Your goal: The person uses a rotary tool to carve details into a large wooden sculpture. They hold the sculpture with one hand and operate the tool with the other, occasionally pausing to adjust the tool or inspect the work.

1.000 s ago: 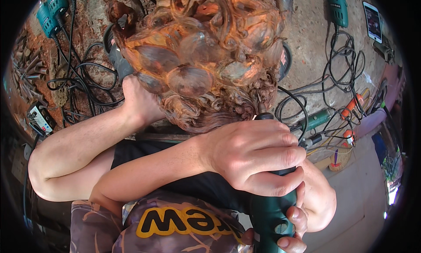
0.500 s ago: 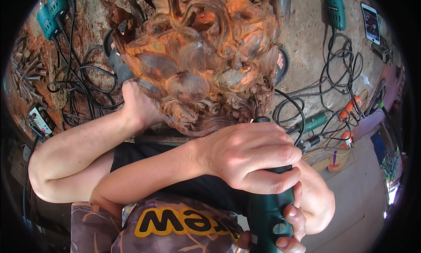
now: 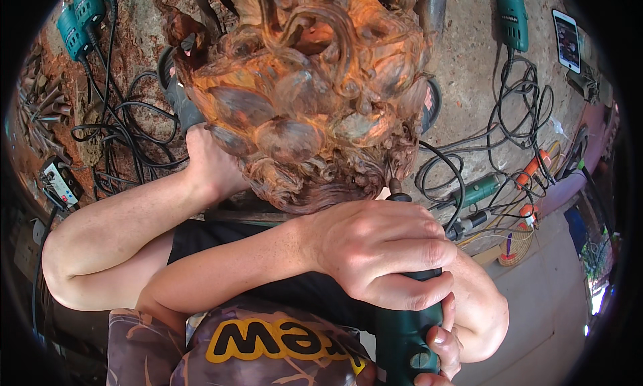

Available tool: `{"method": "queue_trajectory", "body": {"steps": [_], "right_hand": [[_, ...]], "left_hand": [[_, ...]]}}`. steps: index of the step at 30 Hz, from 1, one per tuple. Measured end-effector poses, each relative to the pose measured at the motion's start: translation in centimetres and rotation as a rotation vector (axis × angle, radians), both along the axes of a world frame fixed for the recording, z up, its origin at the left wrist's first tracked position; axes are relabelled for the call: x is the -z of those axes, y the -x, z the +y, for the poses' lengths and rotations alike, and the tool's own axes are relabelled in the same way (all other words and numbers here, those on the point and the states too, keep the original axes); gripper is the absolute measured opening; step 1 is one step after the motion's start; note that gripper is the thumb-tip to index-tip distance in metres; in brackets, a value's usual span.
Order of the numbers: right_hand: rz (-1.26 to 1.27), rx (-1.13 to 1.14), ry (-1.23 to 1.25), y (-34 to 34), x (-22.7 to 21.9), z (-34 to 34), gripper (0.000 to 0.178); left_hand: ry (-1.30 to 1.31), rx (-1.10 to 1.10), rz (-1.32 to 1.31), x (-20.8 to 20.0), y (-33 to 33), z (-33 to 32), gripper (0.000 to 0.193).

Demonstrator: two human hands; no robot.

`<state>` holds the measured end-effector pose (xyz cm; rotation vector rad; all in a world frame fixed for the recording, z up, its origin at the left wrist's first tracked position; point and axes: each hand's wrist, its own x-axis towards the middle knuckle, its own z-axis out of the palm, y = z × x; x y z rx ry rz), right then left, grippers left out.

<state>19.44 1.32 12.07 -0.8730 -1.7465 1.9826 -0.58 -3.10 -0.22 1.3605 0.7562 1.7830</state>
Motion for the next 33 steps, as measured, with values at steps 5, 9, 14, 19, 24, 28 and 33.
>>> {"method": "queue_trajectory", "body": {"steps": [5, 9, 14, 19, 24, 28, 33], "right_hand": [[0.011, 0.04, -0.042, 0.1, 0.0, -1.1, 0.037], [0.007, 0.076, -0.072, 0.0, -0.1, -1.9, 0.036], [0.004, 0.11, -0.114, -0.1, -1.1, -2.6, 0.036], [0.014, 0.143, -0.163, -1.1, -3.7, -4.5, 0.036], [-0.018, 0.155, -0.259, -1.9, -6.4, -7.3, 0.036], [0.135, 0.192, -0.035, -1.2, -5.7, -8.9, 0.054], [0.157, 0.106, -0.016, -1.5, -4.9, -10.2, 0.06]], "left_hand": [[-0.04, -0.01, -0.009, -0.1, 0.0, -0.1, 0.018], [-0.072, -0.017, -0.026, -0.3, -0.2, -0.1, 0.017], [-0.079, -0.012, 0.009, -1.4, -0.2, 0.1, 0.013], [-0.113, 0.025, 0.221, -4.4, 1.2, -0.2, 0.022], [-0.156, 0.093, 0.597, -6.5, 4.3, -2.4, 0.037], [-0.143, 0.061, 0.72, -7.6, 6.2, -4.5, 0.03], [-0.123, 0.073, 0.873, -8.9, 7.3, -7.0, 0.033]]}}
